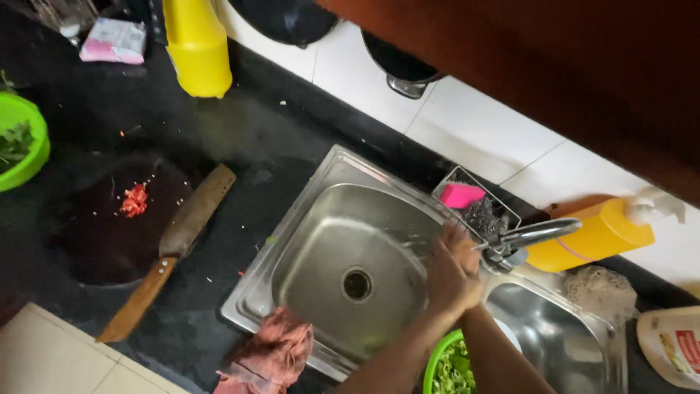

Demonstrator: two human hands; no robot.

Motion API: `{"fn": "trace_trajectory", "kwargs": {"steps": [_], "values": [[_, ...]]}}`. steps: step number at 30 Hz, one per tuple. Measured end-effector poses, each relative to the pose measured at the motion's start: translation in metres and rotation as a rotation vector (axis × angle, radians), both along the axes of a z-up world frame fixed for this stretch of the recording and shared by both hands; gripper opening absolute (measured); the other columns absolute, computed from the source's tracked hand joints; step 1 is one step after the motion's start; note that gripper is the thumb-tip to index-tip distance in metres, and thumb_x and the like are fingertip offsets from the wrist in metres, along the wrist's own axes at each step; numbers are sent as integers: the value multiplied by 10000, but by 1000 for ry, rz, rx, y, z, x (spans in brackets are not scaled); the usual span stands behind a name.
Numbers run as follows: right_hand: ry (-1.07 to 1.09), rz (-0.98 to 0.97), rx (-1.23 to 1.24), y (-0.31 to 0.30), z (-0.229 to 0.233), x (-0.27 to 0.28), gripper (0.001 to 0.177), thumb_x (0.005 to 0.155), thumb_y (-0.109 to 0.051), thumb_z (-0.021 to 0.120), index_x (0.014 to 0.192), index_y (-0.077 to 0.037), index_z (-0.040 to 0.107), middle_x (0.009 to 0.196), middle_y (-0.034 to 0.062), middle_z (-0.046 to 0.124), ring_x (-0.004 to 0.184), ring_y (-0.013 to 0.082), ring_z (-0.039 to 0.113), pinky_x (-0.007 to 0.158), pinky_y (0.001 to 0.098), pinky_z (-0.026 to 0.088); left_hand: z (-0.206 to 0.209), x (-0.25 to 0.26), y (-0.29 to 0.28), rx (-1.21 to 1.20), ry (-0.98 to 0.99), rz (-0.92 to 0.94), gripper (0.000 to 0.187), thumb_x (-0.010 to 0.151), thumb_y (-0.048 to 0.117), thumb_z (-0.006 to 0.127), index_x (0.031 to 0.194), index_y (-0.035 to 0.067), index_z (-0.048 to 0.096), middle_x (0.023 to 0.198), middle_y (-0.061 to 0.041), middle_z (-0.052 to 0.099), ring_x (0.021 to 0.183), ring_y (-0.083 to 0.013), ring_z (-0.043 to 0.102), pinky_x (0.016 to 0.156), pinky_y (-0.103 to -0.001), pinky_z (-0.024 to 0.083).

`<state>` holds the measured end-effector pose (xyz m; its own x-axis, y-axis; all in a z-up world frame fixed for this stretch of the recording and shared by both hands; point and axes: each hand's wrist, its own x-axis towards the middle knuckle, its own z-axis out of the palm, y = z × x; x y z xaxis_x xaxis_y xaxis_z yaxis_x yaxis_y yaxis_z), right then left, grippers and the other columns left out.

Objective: Sifting flour from a bag into a large bowl at a mixing station in a bakery.

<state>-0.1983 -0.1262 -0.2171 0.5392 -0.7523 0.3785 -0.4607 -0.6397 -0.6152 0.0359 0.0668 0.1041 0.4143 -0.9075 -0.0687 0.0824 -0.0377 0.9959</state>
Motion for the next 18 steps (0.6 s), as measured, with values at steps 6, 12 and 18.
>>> {"fn": "trace_trajectory", "kwargs": {"steps": [6, 12, 18], "values": [[421, -409, 252, 86, 172, 91, 578, 889, -547, 648, 1112, -35, 800, 1128, 267, 812, 1090, 455, 769, 879, 560, 518, 6, 40, -75, 600, -162, -437, 329, 939, 426, 897, 1217, 252, 876, 1292, -75, 845, 1246, -288, 796, 1003, -417, 628], [-302, -767, 746, 71, 163, 58, 81, 774, -2, 497, 759, -30, 571, 710, 97, 490, 683, 207, 386, 547, 436, 276, -40, 1, -96, 498, 61, -104, 202, 1010, 374, 727, 1080, 215, 829, 1154, -82, 841, 1070, -323, 790, 875, -499, 639], [120, -14, -15, 5, 125, 47, 446, 730, -486, 848, 1088, -221, 820, 1069, 4, 790, 1003, 147, 690, 868, 397, 522, -28, 2, -42, 123, 554, 139, 516, 1013, 751, 720, 1096, 246, 787, 1035, 75, 795, 1024, -82, 726, 956, -289, 571]]}}
